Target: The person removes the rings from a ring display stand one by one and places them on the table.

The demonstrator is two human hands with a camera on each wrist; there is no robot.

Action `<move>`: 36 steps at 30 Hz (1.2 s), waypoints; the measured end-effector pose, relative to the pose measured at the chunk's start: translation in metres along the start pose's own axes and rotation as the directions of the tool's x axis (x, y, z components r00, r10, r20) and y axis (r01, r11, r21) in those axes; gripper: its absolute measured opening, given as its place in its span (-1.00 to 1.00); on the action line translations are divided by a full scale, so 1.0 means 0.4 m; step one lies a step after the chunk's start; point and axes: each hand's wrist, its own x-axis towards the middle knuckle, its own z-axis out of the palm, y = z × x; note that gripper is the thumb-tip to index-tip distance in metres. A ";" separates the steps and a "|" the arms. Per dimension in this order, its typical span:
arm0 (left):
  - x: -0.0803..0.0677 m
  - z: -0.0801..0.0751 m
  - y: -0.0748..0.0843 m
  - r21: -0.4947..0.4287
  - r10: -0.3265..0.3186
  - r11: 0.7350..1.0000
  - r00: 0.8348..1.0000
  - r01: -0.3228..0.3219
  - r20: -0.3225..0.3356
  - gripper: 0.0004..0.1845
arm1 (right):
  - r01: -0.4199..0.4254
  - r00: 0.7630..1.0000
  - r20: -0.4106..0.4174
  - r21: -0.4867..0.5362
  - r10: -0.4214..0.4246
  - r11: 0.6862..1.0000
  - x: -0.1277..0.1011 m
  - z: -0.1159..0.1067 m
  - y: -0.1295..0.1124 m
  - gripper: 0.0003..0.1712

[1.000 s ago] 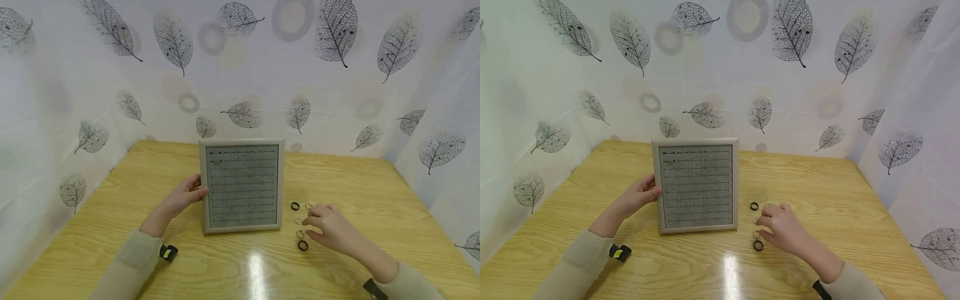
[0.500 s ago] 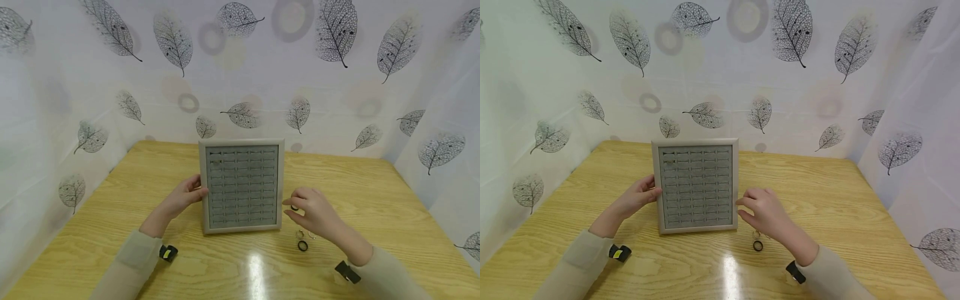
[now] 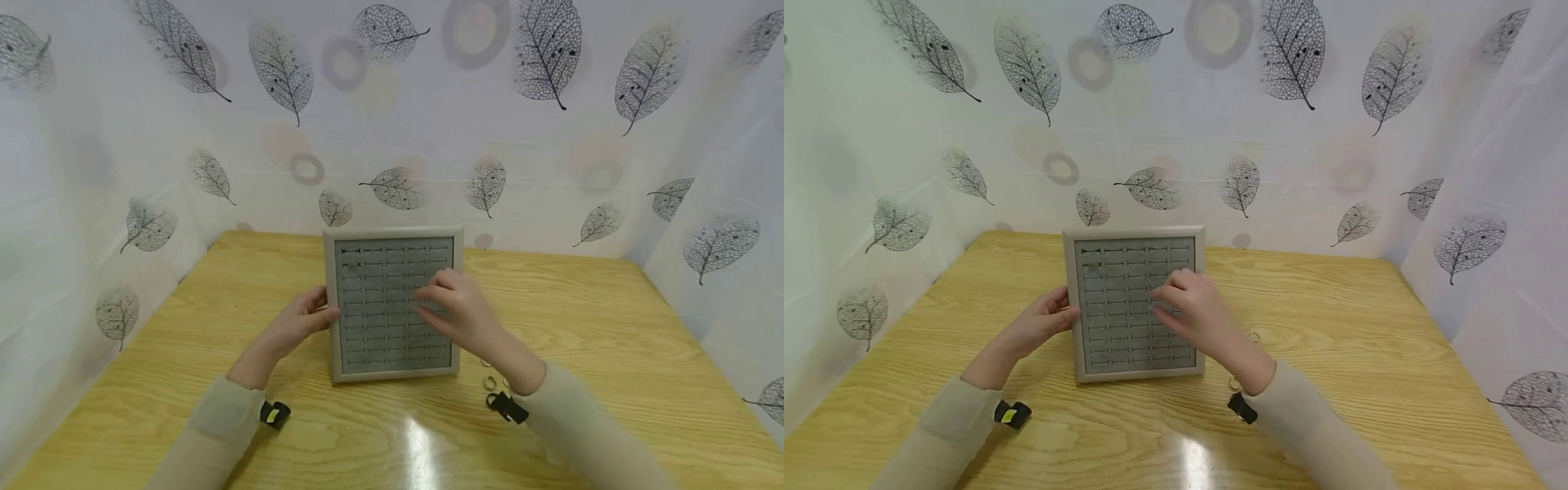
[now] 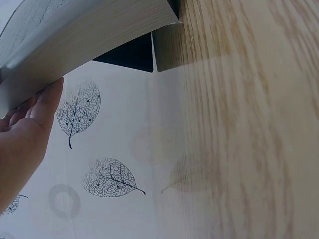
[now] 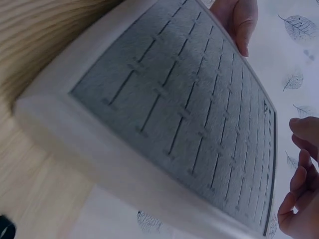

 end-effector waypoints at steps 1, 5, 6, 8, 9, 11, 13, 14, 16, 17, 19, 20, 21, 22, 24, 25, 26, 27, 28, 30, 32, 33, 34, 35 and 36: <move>0.000 0.000 -0.001 0.000 0.002 1.000 1.000 -0.002 0.000 -0.36 | 0.004 1.000 -0.008 0.004 -0.004 1.000 0.011 0.007 -0.001 -0.79; 0.000 -0.001 -0.002 -0.001 0.004 1.000 1.000 -0.004 0.002 -0.35 | 0.029 0.998 -0.049 0.013 -0.028 1.000 0.051 0.037 -0.004 -0.81; 0.000 -0.001 -0.002 0.000 0.004 1.000 1.000 -0.004 0.001 -0.35 | 0.030 0.998 -0.055 0.006 -0.030 1.000 0.060 0.045 -0.004 -0.81; 0.001 -0.002 -0.002 0.001 0.005 1.000 1.000 -0.005 0.000 -0.35 | 0.028 0.998 -0.058 0.002 -0.027 1.000 0.079 0.061 -0.005 -0.82; 0.001 -0.002 -0.002 0.002 0.007 1.000 1.000 -0.007 0.001 -0.36 | 0.023 0.998 -0.057 -0.004 -0.023 1.000 0.088 0.068 -0.005 -0.83; 0.002 -0.002 -0.003 -0.002 0.011 1.000 1.000 -0.011 0.005 -0.37 | 0.004 0.999 -0.043 -0.025 -0.005 1.000 0.105 0.082 -0.006 -0.85; 0.002 -0.003 -0.004 -0.007 0.014 1.000 1.000 -0.014 0.012 -0.38 | -0.009 0.999 -0.042 -0.041 0.008 0.999 0.120 0.097 -0.006 -0.86; 0.002 -0.003 -0.005 -0.010 0.016 1.000 1.000 -0.016 0.016 -0.38 | -0.018 0.999 -0.042 -0.051 0.016 0.999 0.127 0.105 -0.006 -0.86; 0.002 -0.004 -0.006 -0.015 0.018 1.000 1.000 -0.017 0.023 -0.38 | -0.036 0.999 -0.031 -0.070 0.034 0.997 0.139 0.120 -0.005 -0.85; 0.002 -0.004 -0.006 -0.015 0.018 1.000 1.000 -0.018 0.024 -0.37 | -0.045 0.999 -0.024 -0.082 0.043 0.996 0.145 0.128 -0.006 -0.85; 0.001 -0.005 -0.007 -0.017 0.019 1.000 0.999 -0.018 0.027 -0.38 | -0.057 0.998 -0.014 -0.110 0.055 0.992 0.155 0.140 -0.008 -0.86; 0.001 -0.006 -0.007 -0.017 0.019 1.000 0.999 -0.019 0.029 -0.38 | -0.062 0.998 -0.011 -0.125 0.061 0.990 0.159 0.146 -0.010 -0.86; 0.000 -0.006 -0.008 -0.016 0.021 1.000 0.999 -0.020 0.030 -0.39 | -0.066 0.998 -0.010 -0.140 0.065 0.988 0.163 0.151 -0.012 -0.87; 0.000 -0.007 -0.009 -0.016 0.022 1.000 0.999 -0.021 0.031 -0.39 | -0.071 0.997 -0.012 -0.157 0.070 0.985 0.166 0.155 -0.015 -0.88; 0.000 -0.008 -0.010 -0.016 0.024 1.000 0.999 -0.023 0.033 -0.39 | -0.084 0.996 -0.023 -0.179 0.081 0.980 0.170 0.161 -0.019 -0.90; 0.000 -0.008 -0.011 -0.015 0.024 1.000 0.999 -0.024 0.034 -0.39 | -0.091 0.996 -0.029 -0.189 0.087 0.978 0.172 0.163 -0.021 -0.91; 0.001 -0.008 -0.011 -0.014 0.025 1.000 0.999 -0.024 0.032 -0.39 | -0.097 0.995 -0.033 -0.199 0.092 0.975 0.173 0.165 -0.022 -0.92; 0.001 -0.008 -0.011 -0.015 0.025 1.000 0.999 -0.025 0.030 -0.39 | -0.100 0.995 -0.036 -0.206 0.095 0.973 0.173 0.167 -0.022 -0.93; 0.001 -0.008 -0.010 -0.015 0.025 1.000 0.999 -0.025 0.029 -0.39 | -0.103 0.995 -0.037 -0.213 0.097 0.972 0.174 0.168 -0.023 -0.94; 0.002 -0.008 -0.009 -0.016 0.025 1.000 0.999 -0.024 0.027 -0.39 | -0.104 0.994 -0.041 -0.222 0.097 0.969 0.174 0.171 -0.023 -0.95; 0.001 -0.008 -0.008 -0.016 0.021 1.000 0.999 -0.021 0.025 -0.38 | -0.102 0.995 -0.046 -0.228 0.094 0.968 0.175 0.173 -0.024 -0.96; 0.000 -0.008 -0.007 -0.015 0.017 1.000 1.000 -0.017 0.024 -0.38 | -0.101 0.995 -0.049 -0.229 0.093 0.968 0.175 0.174 -0.024 -0.96; 0.000 -0.008 -0.007 -0.014 0.014 1.000 1.000 -0.013 0.022 -0.37 | -0.102 0.994 -0.051 -0.231 0.092 0.968 0.174 0.174 -0.024 -0.96; 0.000 -0.007 -0.006 -0.014 0.010 1.000 1.000 -0.009 0.021 -0.37 | -0.101 0.994 -0.054 -0.231 0.091 0.968 0.174 0.175 -0.024 -0.96; 0.000 -0.007 -0.006 -0.013 0.006 1.000 1.000 -0.005 0.020 -0.36 | -0.101 0.994 -0.055 -0.232 0.091 0.968 0.174 0.176 -0.025 -0.95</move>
